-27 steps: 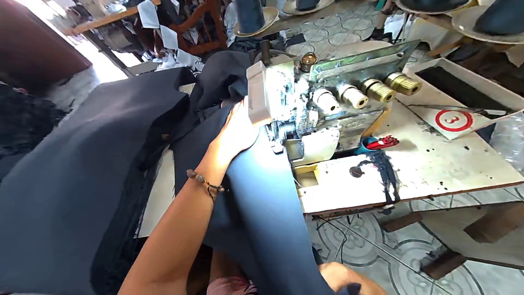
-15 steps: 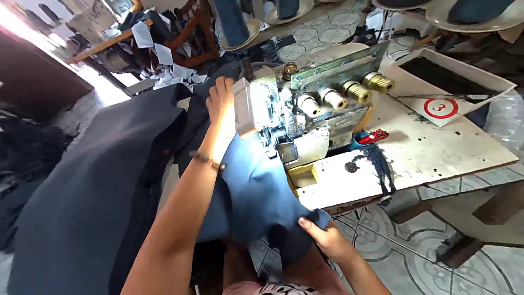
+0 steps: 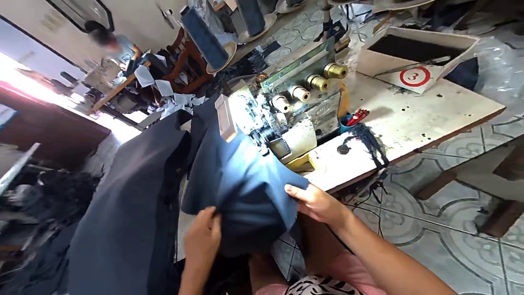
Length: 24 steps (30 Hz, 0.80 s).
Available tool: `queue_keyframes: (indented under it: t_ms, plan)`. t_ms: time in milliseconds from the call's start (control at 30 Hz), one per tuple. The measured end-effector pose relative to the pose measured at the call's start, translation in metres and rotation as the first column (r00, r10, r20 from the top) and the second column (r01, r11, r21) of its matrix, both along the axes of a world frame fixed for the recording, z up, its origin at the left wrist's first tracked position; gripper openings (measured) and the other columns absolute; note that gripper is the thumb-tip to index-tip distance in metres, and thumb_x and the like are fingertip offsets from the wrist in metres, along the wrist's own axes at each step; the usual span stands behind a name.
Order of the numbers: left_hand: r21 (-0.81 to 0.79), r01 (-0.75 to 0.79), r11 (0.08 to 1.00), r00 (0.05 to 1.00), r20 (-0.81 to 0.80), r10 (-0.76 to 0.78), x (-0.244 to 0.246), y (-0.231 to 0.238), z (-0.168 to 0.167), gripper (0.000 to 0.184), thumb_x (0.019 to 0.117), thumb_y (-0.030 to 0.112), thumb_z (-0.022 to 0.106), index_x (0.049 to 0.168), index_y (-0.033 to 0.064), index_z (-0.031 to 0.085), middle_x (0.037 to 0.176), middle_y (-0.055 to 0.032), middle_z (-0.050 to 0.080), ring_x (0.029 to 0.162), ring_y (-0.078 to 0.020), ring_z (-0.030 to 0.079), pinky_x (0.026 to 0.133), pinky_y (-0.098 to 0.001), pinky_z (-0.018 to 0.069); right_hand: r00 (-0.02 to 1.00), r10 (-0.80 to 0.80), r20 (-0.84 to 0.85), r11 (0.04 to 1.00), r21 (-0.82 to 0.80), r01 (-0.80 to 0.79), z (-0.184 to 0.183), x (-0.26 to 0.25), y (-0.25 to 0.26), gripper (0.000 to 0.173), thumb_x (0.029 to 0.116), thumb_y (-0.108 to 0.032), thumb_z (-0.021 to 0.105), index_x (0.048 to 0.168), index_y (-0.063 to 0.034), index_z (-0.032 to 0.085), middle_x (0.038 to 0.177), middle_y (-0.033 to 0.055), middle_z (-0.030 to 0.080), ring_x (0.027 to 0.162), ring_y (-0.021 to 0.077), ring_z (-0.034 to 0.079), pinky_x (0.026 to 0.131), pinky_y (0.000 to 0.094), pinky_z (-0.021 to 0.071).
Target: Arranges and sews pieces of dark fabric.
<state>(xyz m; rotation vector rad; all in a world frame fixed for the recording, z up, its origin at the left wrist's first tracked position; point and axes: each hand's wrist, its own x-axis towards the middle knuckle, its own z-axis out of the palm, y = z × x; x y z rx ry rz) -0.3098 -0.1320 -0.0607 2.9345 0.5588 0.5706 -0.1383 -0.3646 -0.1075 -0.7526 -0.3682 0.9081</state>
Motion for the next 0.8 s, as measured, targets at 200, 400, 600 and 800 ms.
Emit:
queue_keyframes:
  t_ms: [200,400,600,800]
  plan:
    - [-0.02,-0.174,0.985,0.981,-0.088,0.172,0.119,0.062,0.104,0.037,0.1076,0.015,0.043,0.135,-0.0059,0.055,0.107,-0.0369,0.066,0.1,-0.0572,0.064,0.086,-0.0756,0.046,0.978,0.025,-0.209,0.986,0.169,0.011,0.025,-0.01,0.057,0.04,0.113,-0.023,0.024,0.1,-0.0054,0.058,0.078,0.0028,0.07,0.067,0.0123,0.07,0.067,0.029,0.061]
    - [-0.127,-0.003,0.992,1.0,-0.025,-0.001,0.183,0.081,0.102,0.046,0.1104,0.014,0.04,0.151,-0.0028,0.027,0.133,-0.0342,0.056,0.119,-0.0504,0.06,0.097,-0.0629,0.0491,0.87,0.043,0.492,0.999,-0.035,-0.029,0.011,0.003,0.053,0.034,0.108,-0.012,0.036,0.095,0.0006,0.064,0.081,-0.0011,0.068,0.068,0.0033,0.066,0.066,0.0216,0.0581]
    - [-0.147,0.026,0.989,0.725,-0.678,-0.12,0.072,0.033,0.093,0.107,0.0814,0.057,0.08,0.162,0.0078,0.029,0.125,-0.0372,0.062,0.106,-0.0577,0.064,0.087,-0.0763,0.0485,0.189,-0.225,0.956,0.812,0.077,0.579,-0.03,0.037,-0.001,0.022,0.0968,-0.021,0.063,0.086,-0.0056,0.073,0.079,0.0059,0.069,0.079,0.0129,0.065,0.076,0.027,0.053]
    - [-0.09,0.003,0.996,0.561,-0.824,-0.076,0.054,0.038,0.03,0.143,0.0563,0.05,0.099,0.164,0.0024,0.018,0.158,-0.0427,0.023,0.122,-0.0643,0.053,0.091,-0.0729,0.05,0.058,-0.194,0.979,0.752,0.11,0.649,-0.037,0.039,0.01,0.03,0.096,-0.039,0.065,0.086,-0.0119,0.074,0.082,0.0039,0.069,0.084,0.0173,0.064,0.078,0.0332,0.0505]
